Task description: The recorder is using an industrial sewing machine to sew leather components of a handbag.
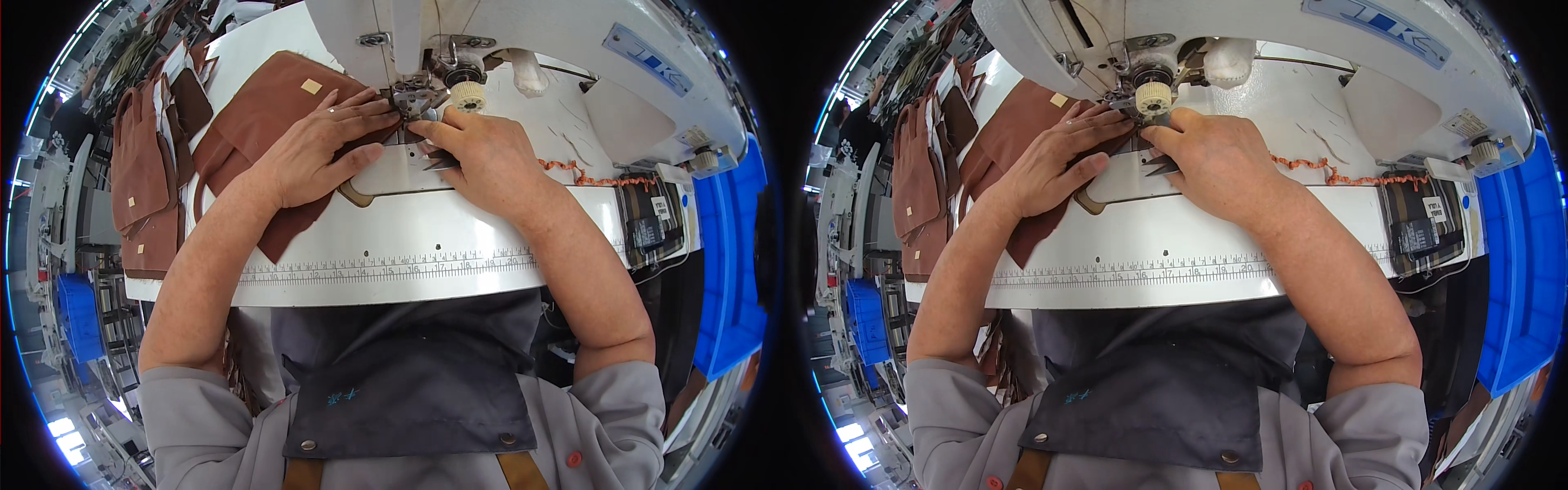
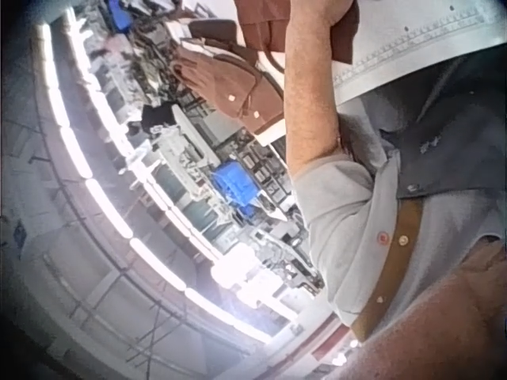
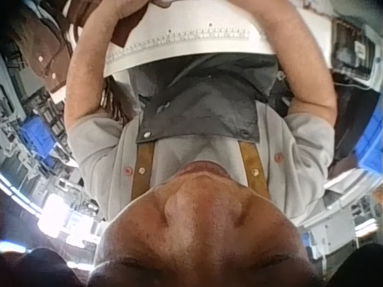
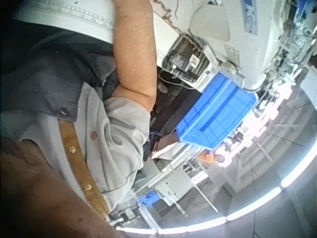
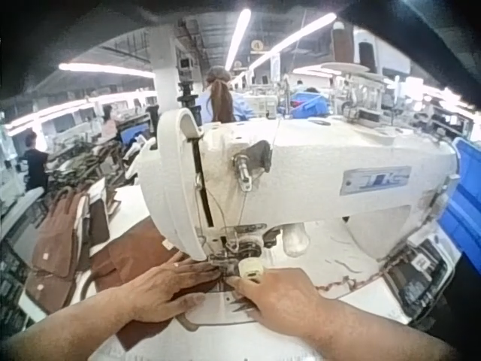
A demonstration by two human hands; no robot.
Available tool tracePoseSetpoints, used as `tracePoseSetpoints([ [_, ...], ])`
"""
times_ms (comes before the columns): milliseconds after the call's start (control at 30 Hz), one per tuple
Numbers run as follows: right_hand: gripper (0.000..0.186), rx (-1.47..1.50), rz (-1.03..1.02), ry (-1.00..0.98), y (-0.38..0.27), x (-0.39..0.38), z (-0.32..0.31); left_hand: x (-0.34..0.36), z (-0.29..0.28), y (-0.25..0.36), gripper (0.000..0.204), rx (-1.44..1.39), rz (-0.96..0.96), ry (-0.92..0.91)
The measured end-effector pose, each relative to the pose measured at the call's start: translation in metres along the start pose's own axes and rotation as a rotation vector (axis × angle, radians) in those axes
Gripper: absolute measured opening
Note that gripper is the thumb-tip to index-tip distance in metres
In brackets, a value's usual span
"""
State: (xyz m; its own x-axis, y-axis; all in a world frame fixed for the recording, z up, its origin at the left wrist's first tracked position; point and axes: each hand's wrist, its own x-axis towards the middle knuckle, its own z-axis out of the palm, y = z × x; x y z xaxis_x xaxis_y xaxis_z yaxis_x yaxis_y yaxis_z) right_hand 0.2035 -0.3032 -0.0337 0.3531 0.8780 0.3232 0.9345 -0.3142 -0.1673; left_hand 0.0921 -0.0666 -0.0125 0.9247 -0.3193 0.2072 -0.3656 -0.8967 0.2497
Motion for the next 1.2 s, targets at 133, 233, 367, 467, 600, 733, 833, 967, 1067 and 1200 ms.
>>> tracePoseSetpoints([
  [133, 0.046, 0.003, 0.001, 0.051, 0.0, -0.001, 0.001, -0.006, 0.008, 0.031, 0.053, -0.043, -0.23, -0.03],
  [233, 0.045, -0.003, 0.003, 0.064, -0.001, -0.002, 0.0, -0.007, 0.018, 0.057, 0.059, 0.231, -0.273, -0.047],
  [367, 0.044, 0.002, 0.01, 0.057, 0.0, -0.004, -0.001, -0.004, 0.025, 0.059, 0.064, 0.294, -0.228, 0.054],
  [467, 0.045, -0.003, 0.009, 0.057, 0.001, -0.003, 0.0, -0.01, 0.027, 0.055, 0.063, 0.12, -0.248, 0.126],
  [600, 0.045, 0.02, -0.004, 0.072, 0.0, -0.003, 0.002, -0.015, 0.022, 0.046, 0.061, 0.065, -0.207, 0.117],
  [733, 0.049, -0.004, -0.011, 0.038, -0.001, -0.003, 0.001, -0.013, 0.021, 0.041, 0.061, 0.083, -0.149, 0.122],
  [833, 0.052, -0.009, -0.006, 0.029, -0.002, -0.002, 0.001, -0.012, 0.022, 0.039, 0.062, 0.087, -0.137, 0.123],
  [967, 0.053, -0.019, 0.005, 0.014, -0.004, -0.001, 0.001, -0.013, 0.024, 0.038, 0.063, -0.061, -0.147, 0.147],
  [1067, 0.051, -0.04, 0.002, 0.016, -0.004, -0.001, 0.001, -0.013, 0.025, 0.036, 0.062, -0.049, -0.129, 0.142],
  [1200, 0.049, -0.038, 0.006, 0.016, -0.003, -0.001, 0.002, -0.01, 0.027, 0.031, 0.061, -0.025, -0.112, 0.148],
])
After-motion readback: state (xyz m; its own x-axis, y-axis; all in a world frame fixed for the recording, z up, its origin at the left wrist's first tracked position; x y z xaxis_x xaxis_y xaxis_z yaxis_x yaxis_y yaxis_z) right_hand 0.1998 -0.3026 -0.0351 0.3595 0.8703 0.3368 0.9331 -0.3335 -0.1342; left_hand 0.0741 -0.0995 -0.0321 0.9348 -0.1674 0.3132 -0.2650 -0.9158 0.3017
